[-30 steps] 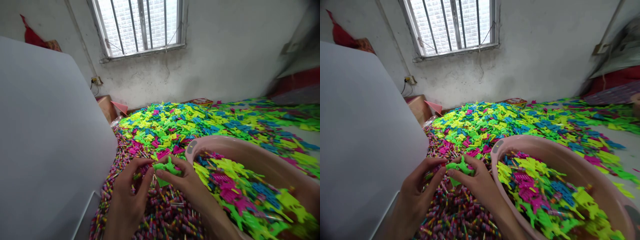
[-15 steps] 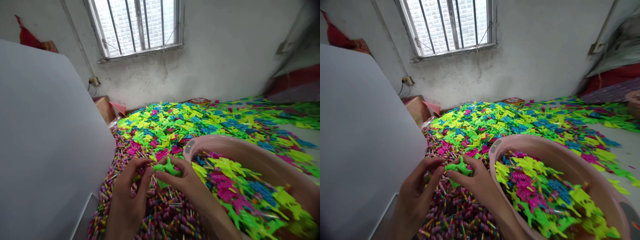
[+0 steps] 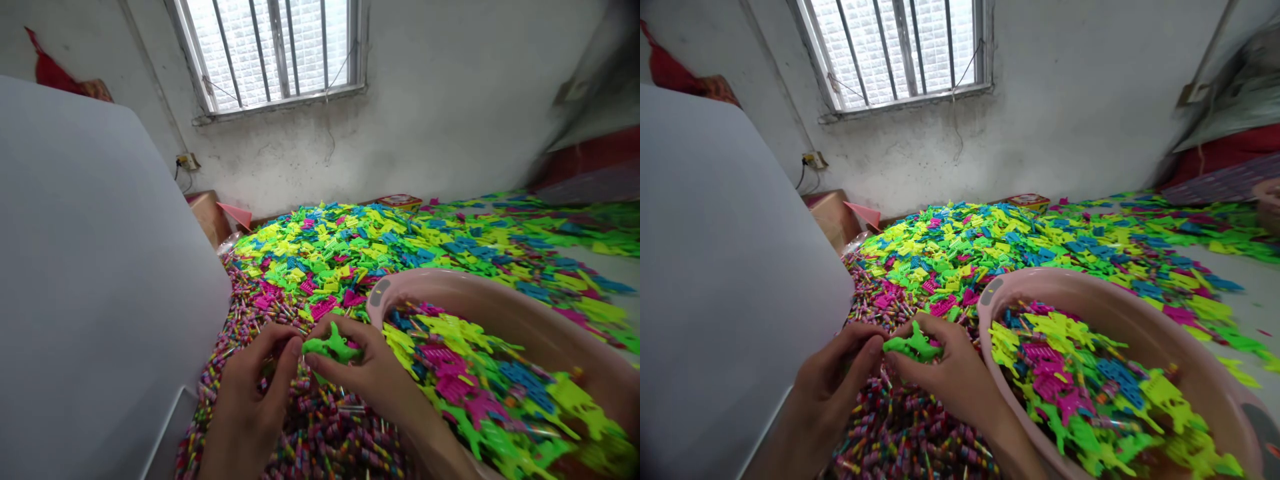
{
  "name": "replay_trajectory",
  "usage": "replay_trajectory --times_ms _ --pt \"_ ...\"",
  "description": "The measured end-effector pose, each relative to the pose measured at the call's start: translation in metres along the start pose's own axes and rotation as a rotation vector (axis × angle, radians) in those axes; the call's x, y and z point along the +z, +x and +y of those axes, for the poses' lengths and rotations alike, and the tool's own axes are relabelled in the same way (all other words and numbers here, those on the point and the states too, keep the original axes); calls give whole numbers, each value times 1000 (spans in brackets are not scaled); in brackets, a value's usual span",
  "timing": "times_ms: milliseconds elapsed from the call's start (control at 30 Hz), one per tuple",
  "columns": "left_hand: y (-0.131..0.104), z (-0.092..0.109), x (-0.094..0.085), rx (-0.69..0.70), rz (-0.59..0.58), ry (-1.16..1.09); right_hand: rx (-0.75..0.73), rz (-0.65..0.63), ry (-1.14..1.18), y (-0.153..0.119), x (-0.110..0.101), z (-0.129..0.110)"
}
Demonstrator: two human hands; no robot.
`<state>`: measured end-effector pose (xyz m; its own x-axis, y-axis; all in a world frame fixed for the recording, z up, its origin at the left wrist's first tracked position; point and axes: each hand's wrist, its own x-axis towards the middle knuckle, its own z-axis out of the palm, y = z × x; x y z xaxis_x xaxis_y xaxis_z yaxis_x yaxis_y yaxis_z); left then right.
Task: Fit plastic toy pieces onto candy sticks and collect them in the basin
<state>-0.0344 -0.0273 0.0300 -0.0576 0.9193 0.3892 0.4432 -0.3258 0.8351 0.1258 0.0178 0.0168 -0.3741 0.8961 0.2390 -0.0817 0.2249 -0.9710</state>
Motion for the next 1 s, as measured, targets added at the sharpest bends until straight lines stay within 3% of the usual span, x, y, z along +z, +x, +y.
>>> replay_trajectory --times_ms 300,400,567,767,1000 --pt "0 -5 -7 144 -14 125 78 -30 73 0 -3 4" --pt "0 -7 -7 163 38 108 22 -11 14 1 -3 4" --pt "2 -8 -11 369 45 177 -17 4 20 -1 0 2" --pt "2 -6 -16 359 -11 192 -141 -2 -112 -7 -3 -7" --pt "2 -8 -17 326 14 207 75 -85 151 -2 3 4"
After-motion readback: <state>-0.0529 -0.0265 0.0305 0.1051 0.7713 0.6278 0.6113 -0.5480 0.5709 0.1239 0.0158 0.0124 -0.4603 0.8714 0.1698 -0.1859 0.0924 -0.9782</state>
